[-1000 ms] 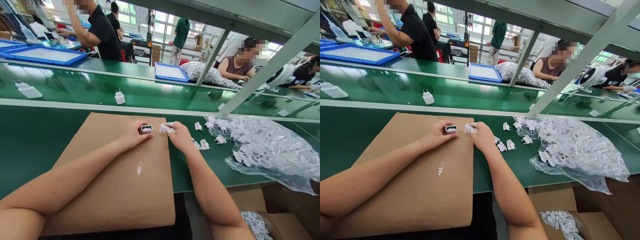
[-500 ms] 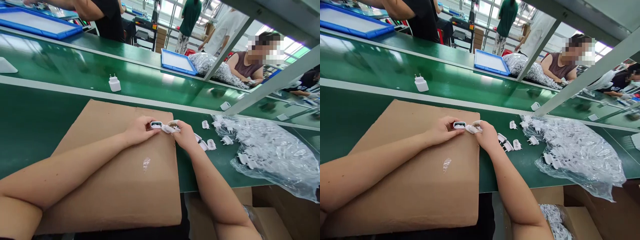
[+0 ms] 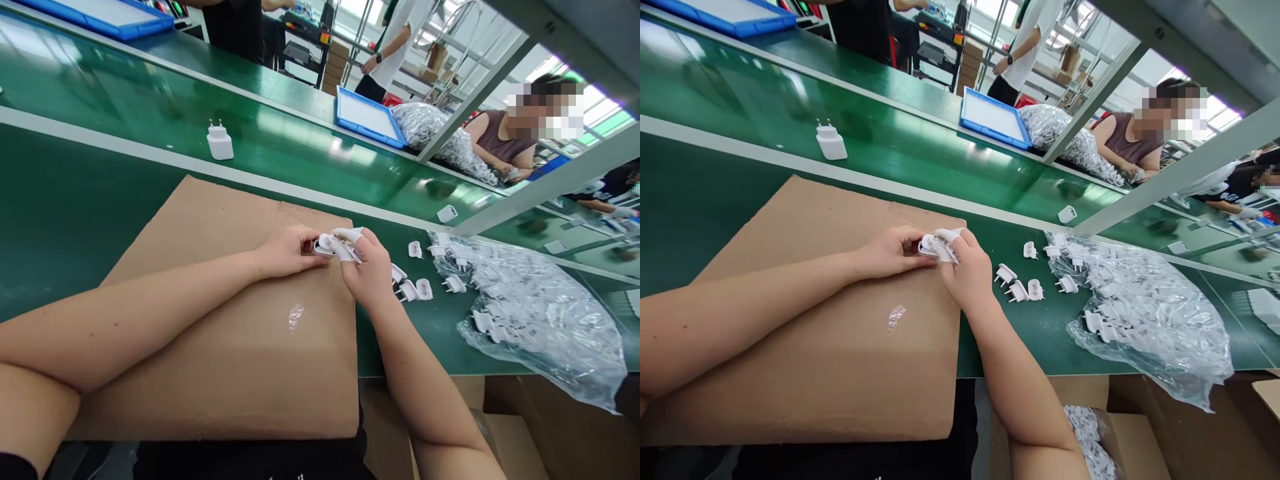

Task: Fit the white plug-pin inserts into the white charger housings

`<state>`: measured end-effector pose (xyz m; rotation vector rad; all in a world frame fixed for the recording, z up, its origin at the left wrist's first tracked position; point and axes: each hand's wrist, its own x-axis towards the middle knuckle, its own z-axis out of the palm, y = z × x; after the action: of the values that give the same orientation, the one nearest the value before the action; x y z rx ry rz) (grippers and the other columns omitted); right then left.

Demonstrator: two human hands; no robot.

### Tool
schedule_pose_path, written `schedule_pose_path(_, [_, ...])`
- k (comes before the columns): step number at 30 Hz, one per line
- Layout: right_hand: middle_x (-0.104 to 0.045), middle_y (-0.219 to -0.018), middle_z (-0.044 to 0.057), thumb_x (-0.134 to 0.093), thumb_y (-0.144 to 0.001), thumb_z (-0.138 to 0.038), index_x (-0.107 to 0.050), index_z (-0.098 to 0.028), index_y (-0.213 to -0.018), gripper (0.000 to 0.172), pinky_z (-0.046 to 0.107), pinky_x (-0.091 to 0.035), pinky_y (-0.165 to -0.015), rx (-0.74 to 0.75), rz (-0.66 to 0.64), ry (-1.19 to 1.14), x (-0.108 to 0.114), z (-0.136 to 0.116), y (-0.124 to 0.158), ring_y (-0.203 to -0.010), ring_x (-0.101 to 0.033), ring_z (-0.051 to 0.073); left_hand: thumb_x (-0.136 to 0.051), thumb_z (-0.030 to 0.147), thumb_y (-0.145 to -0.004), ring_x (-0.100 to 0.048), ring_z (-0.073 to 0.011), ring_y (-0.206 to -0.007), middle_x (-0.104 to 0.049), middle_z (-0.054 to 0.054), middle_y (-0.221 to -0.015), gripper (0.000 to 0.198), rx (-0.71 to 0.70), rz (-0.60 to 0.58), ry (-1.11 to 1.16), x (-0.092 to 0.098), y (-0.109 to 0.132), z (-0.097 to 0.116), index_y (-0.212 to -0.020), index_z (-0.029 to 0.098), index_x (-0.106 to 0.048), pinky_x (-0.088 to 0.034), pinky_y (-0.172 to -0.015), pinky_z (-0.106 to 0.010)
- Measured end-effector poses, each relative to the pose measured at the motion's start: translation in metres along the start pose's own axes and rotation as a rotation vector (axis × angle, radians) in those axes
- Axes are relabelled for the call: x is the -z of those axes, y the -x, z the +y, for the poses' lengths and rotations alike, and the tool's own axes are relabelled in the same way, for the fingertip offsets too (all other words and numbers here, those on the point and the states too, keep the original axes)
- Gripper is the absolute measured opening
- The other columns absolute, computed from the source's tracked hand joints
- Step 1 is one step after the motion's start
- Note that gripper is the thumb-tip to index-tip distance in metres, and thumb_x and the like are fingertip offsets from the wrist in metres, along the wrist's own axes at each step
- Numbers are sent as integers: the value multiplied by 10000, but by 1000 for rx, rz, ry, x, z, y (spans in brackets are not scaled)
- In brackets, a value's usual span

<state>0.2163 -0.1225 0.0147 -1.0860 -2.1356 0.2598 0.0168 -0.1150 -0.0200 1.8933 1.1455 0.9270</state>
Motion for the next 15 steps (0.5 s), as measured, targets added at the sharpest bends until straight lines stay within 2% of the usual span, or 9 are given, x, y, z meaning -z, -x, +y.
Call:
schedule_pose_path(6, [-641,-1012,71,-499,-886,-186,-681,-201,-1148,321,257,-438,-640,37,-91,200,-2,-3,-2,-792,-612,173,-735,463,-800,-583,-179,-699,-649,-16,-769,294,-16,-10,24,0,0,0,-909,190,-729,-451,-618,-270])
schedule_pose_path(8, [-649,-1024,68,-496,-878,-176,-681,-207,-1154,333,252,-424,-628,57,-113,230,-2,-2,-3,-800,-613,174,-727,454,-816,-586,-174,-697,-664,-12,-795,303,-30,-2,30,-1,1,0,-981,200,-730,-453,-623,-269])
schedule_pose_path(11, [-660,-1013,64,-500,-844,-151,-691,-210,-1126,346,251,-392,-595,86,-132,283,0,-2,-5,-794,-614,178,-697,427,-860,-599,-168,-712,-688,-9,-868,380,-100,17,15,-1,3,1,-1185,230,-676,-462,-639,-268])
schedule_pose_path(15, [-670,-1027,60,-508,-820,-133,-694,-222,-1117,361,250,-359,-575,76,-163,342,2,-5,-7,-785,-610,177,-661,415,-911,-630,-213,-847,-701,-40,-945,355,-248,90,-293,-2,6,0,-1205,216,-657,-474,-691,-294])
